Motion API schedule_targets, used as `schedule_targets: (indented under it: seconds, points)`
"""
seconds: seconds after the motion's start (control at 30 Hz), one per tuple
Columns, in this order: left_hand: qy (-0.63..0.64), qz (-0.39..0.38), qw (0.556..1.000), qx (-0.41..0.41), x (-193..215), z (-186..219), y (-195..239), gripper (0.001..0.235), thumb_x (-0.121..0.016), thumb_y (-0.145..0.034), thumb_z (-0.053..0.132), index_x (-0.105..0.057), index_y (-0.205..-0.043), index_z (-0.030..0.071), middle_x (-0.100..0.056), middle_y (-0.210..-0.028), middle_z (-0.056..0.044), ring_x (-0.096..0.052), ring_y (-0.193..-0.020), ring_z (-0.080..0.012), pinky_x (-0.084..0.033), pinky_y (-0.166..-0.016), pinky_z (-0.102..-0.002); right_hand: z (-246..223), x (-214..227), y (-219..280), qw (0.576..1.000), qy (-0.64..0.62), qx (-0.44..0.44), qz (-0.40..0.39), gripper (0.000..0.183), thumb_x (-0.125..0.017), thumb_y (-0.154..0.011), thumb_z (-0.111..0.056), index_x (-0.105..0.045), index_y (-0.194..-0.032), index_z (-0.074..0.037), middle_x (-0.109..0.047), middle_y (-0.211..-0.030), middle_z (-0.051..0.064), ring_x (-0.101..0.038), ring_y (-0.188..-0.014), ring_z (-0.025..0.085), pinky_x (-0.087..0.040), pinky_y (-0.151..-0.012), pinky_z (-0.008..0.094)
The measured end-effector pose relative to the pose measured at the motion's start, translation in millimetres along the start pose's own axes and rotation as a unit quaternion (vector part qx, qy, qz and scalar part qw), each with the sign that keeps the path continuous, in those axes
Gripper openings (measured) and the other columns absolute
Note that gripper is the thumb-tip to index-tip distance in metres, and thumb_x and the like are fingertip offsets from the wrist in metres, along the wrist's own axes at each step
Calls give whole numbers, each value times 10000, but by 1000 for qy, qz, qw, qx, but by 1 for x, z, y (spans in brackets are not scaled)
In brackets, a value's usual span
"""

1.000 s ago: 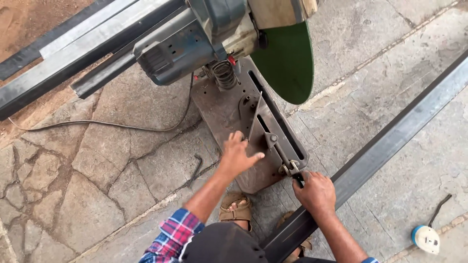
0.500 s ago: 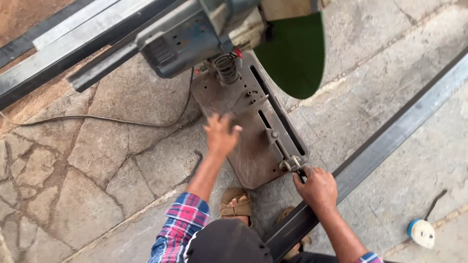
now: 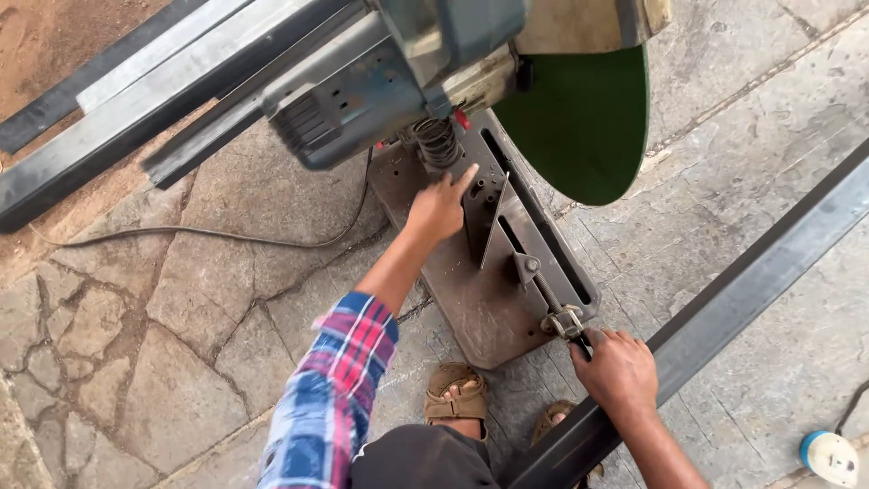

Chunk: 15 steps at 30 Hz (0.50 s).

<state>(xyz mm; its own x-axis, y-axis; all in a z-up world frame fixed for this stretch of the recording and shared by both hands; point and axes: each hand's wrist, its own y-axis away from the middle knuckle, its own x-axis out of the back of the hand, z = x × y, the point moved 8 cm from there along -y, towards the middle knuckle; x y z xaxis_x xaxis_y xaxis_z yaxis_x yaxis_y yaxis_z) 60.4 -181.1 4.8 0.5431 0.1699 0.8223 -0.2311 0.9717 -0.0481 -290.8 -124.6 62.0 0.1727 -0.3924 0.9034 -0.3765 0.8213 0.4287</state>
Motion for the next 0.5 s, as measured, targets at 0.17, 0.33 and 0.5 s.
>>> schedule_targets:
  seconds: [0.17, 0.33, 0.5]
  points:
    - [-101, -78, 991, -28, -29, -21, -26, 538, -602, -862, 90, -600, -1389, 200, -590, -1348, -240, -685, -1017, -409, -568, -879, -478, -2, 13, -2, 1000, -6, -6, -4, 358, -672, -874, -450, -762, -1056, -155, -765, -1000, 18, -693, -1060, 210, -526, -933, 387]
    - [-37, 3, 995, -94, -20, -21, 13, 358, -664, -829, 149, -642, -1187, 144, -644, -1275, -205, -672, -1066, -400, -560, -919, -475, 1, 11, -9, 1000, 0, -1, -25, 358, -677, -876, -442, -750, -1055, -141, -758, -993, 30, -698, -1042, 215, -533, -936, 395]
    - [-19, -29, 999, -26, -34, 26, 66, 561, -612, -835, 38, -643, -1393, 89, -628, -1188, -211, -649, -1056, -407, -553, -922, -484, 21, 5, -30, 992, -55, -35, -111, 393, -724, -855, -382, -704, -1177, -157, -735, -1061, 83, -705, -1046, 275, -560, -943, 423]
